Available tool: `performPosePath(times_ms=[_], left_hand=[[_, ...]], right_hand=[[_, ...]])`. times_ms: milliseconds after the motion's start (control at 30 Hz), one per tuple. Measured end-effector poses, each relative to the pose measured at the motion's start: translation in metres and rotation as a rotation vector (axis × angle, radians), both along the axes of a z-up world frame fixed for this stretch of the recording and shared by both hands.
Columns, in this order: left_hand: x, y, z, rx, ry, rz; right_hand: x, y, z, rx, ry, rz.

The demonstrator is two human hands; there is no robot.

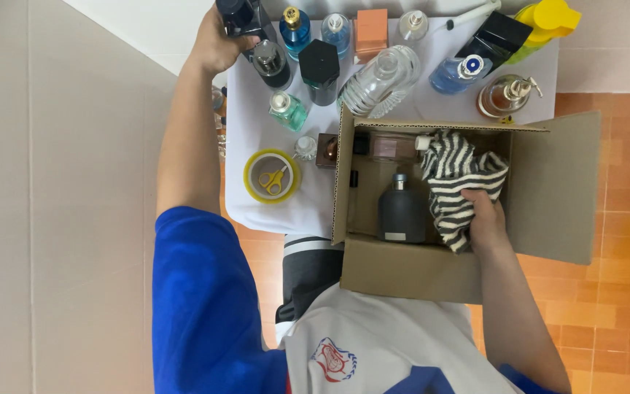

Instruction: Packing perfume bottles into a cardboard box by wrapping them in a cloth.

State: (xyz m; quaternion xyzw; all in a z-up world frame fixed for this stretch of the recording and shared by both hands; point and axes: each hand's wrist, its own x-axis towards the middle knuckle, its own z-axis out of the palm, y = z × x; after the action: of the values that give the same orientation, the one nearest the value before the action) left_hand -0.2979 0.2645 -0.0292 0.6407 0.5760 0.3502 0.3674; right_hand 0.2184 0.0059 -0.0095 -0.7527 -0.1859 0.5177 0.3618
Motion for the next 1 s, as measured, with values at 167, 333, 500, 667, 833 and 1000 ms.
performPosePath(times_ms=[167, 333, 500, 667, 833, 1000], left_hand=[[0.008, -0.004, 0.002, 0.005, 0.092, -0.032], [0.007, -0.010, 0.008, -0.083, 0.002, -0.142], [0.011, -0.018, 0.030, -0.153, 0.093, -0.178], [-0.025, -0.011, 0.001, -0.167, 0.365, -0.045], [0.036, -0.071, 0.101, 0.508, 0.379, 0.366], [0.157, -0.140, 0.185, 0.776, -0.043, 0.123]], right_hand=[[-0.006, 0.004, 0.018, -0.057, 0.053, 0.014], [-0.001, 0.000, 0.008, -0.018, 0.027, 0.031], [-0.006, 0.002, 0.021, -0.058, 0.034, 0.029], [0.017, -0.004, -0.029, 0.122, 0.131, -0.045], [0.023, -0.003, -0.044, 0.245, 0.362, -0.147], [0.020, -0.002, -0.027, 0.383, 0.433, -0.175]])
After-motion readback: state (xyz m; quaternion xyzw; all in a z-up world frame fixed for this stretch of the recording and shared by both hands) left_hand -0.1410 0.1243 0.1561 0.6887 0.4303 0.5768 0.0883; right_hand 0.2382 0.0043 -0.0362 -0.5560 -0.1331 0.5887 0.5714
